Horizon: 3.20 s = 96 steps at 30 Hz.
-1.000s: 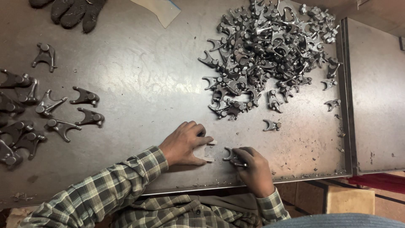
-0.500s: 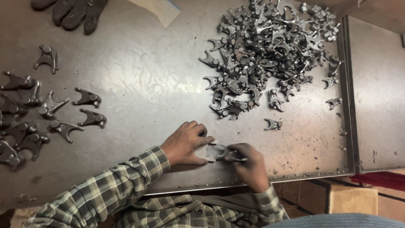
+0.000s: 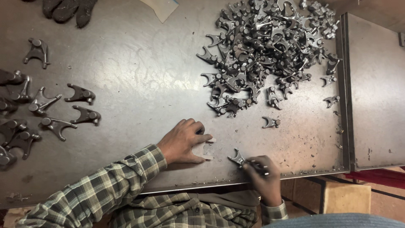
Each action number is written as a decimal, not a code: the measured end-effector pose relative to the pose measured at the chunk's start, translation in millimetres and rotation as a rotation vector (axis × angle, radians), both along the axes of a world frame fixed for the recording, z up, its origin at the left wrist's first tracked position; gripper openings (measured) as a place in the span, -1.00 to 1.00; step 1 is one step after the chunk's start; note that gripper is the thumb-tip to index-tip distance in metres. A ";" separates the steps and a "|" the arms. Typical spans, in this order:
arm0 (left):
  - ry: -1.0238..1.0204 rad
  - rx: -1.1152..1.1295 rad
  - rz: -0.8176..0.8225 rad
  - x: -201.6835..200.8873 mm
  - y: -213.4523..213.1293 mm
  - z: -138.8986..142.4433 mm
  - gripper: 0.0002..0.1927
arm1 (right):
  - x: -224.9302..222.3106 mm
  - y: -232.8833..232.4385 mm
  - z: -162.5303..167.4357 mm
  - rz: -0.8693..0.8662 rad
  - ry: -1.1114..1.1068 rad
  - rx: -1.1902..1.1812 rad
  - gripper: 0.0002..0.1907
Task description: The person repeatedly picks small metal castings from a pile on a metal table, rubs each against a small abrasive block, and places the finished pieces to the left. The process continues throughout the clip with consistent hand movements and no visible change in the pile size.
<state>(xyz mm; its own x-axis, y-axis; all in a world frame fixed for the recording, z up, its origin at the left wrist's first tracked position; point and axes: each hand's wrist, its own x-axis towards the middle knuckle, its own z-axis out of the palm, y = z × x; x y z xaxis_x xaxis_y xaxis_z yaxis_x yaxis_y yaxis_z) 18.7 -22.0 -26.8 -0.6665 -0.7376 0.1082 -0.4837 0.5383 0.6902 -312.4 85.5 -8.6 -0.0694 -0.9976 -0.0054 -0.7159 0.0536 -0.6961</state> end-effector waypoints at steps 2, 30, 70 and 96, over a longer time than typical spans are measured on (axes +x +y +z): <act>-0.012 0.002 -0.003 -0.9 -1.0 -1.0 -0.28 | 18.9 1.1 4.2 0.068 0.112 -0.064 -0.67; 0.013 0.024 -0.004 -0.8 -3.3 4.1 -0.30 | -12.7 -49.3 16.0 0.006 -1.283 0.291 -0.28; 0.063 0.040 -0.015 -5.7 -0.6 9.5 -0.28 | 71.1 -53.8 53.5 0.499 0.260 -0.140 -0.57; -0.004 -0.100 0.063 -46.9 1.7 40.5 -0.12 | 73.2 -132.8 106.8 0.215 0.578 -0.502 -0.09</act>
